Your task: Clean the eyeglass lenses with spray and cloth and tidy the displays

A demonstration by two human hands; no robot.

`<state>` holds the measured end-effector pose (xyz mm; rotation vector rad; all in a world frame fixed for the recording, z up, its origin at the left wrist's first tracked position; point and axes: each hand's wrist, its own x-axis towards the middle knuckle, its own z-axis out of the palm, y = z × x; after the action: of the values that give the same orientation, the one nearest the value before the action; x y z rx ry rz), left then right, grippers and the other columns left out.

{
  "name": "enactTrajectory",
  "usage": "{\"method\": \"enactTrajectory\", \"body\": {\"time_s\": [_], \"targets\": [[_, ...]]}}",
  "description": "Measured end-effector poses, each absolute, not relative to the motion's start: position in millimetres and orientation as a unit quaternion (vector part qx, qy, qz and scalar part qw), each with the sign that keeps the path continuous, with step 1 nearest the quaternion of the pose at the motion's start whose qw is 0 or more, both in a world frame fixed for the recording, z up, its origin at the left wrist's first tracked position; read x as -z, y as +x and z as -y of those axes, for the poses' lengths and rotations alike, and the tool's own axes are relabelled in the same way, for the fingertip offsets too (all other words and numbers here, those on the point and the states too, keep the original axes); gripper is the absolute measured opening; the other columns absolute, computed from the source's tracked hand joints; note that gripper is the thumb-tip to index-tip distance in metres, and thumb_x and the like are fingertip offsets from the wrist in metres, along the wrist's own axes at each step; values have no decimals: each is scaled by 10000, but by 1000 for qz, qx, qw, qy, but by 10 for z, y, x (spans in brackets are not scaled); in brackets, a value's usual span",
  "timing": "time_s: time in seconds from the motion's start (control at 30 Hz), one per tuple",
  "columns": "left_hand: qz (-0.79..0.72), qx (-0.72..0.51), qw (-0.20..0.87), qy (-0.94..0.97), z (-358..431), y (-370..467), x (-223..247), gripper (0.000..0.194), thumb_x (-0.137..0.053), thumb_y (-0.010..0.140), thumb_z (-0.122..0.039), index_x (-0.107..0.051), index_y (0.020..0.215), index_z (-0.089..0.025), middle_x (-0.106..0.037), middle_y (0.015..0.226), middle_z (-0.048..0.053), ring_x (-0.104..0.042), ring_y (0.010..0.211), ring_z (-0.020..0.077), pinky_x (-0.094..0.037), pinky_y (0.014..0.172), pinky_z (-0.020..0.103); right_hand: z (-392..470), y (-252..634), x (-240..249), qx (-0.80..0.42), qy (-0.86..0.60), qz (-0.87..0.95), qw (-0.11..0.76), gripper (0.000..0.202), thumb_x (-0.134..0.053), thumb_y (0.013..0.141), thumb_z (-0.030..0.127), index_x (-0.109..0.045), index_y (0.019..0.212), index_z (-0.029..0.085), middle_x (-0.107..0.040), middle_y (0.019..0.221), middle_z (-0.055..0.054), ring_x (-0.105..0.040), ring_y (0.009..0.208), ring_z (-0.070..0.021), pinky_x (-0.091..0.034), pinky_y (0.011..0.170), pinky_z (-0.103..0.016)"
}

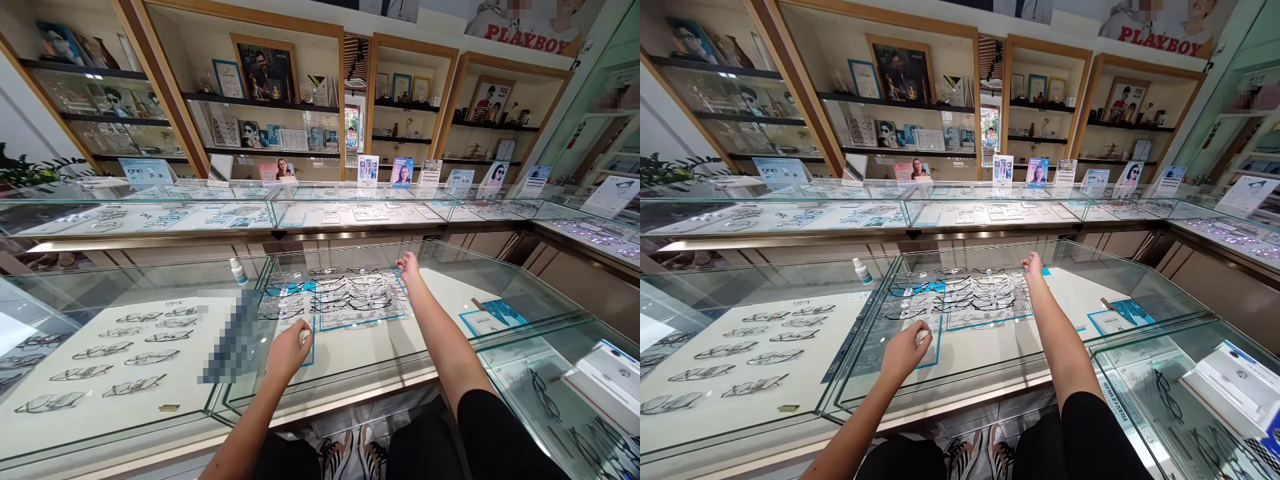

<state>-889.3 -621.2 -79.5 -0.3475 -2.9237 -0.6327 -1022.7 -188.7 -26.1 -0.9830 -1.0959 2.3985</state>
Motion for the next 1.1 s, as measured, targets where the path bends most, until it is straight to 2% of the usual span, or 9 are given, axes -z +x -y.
{"method": "enactTrajectory", "body": {"time_s": [0.2,0.33,0.4,0.47,0.57,0.63,0.73,0.97,1.1], "targets": [[969,208,69,-111,6212,-8910,813,147,-508,979,-346,-628,992,-263,-760,860,29,-693,782,246,-331,643,297,1925,-10282,278,-841,-328,399,158,407,-683,1034,415,-637,1361,178,-670,1344,-112,-699,1129,-254,-617,954,-469],[969,204,75,-116,6206,-8901,801,128,-518,977,-318,-632,998,-264,-765,882,28,-705,807,239,-320,642,290,1964,-10263,228,-843,-310,411,155,396,-676,1036,425,-642,1341,175,-677,1311,-106,-702,1092,-241,-620,929,-450],[969,205,75,-114,6201,-8893,797,119,-524,973,-305,-632,998,-263,-770,896,29,-708,819,239,-318,646,289,1975,-10239,168,-847,-295,416,151,362,-667,1040,441,-660,1272,163,-699,1209,-85,-705,984,-206,-622,856,-400],[970,206,73,-109,6197,-8887,797,118,-525,974,-302,-632,997,-259,-772,902,34,-709,826,242,-315,649,292,1989,-10204,78,-853,-272,420,148,291,-644,1044,436,-677,1125,158,-704,999,-41,-686,831,-167,-584,729,-318],[971,205,69,-106,6193,-8882,798,124,-526,979,-304,-636,1007,-253,-772,903,41,-713,843,245,-320,661,295,2049,-10129,-102,-865,-221,428,142,201,-642,989,372,-644,890,196,-599,665,25,-667,680,-160,-453,581,-254],[971,203,68,-107,6191,-8880,793,127,-528,979,-302,-639,1011,-251,-770,899,43,-719,863,246,-336,675,294,2136,-10064,-231,-872,-179,433,138,159,-671,920,333,-626,820,218,-558,570,35,-687,662,-175,-420,561,-264],[971,205,66,-109,6185,-8869,774,131,-528,977,-296,-642,1018,-248,-771,911,49,-728,893,251,-361,693,295,2349,-9936,-396,-882,-117,439,126,109,-702,860,295,-641,802,226,-599,582,17,-706,695,-191,-466,605,-287],[965,230,63,-108,6173,-8810,751,135,-567,945,-266,-667,1032,-240,-796,1059,78,-738,1016,266,-434,806,324,2978,-9577,-577,-895,0,444,54,58,-739,806,266,-712,793,216,-641,663,-21,-692,779,-201,-569,789,-327],[961,248,59,-106,6182,-8794,775,178,-589,922,-268,-693,1064,-243,-798,1106,86,-738,1058,277,-465,866,340,3260,-9467,-554,-889,54,456,2,95,-790,787,301,-714,766,247,-622,674,-29,-683,815,-239,-584,872,-413]]}}
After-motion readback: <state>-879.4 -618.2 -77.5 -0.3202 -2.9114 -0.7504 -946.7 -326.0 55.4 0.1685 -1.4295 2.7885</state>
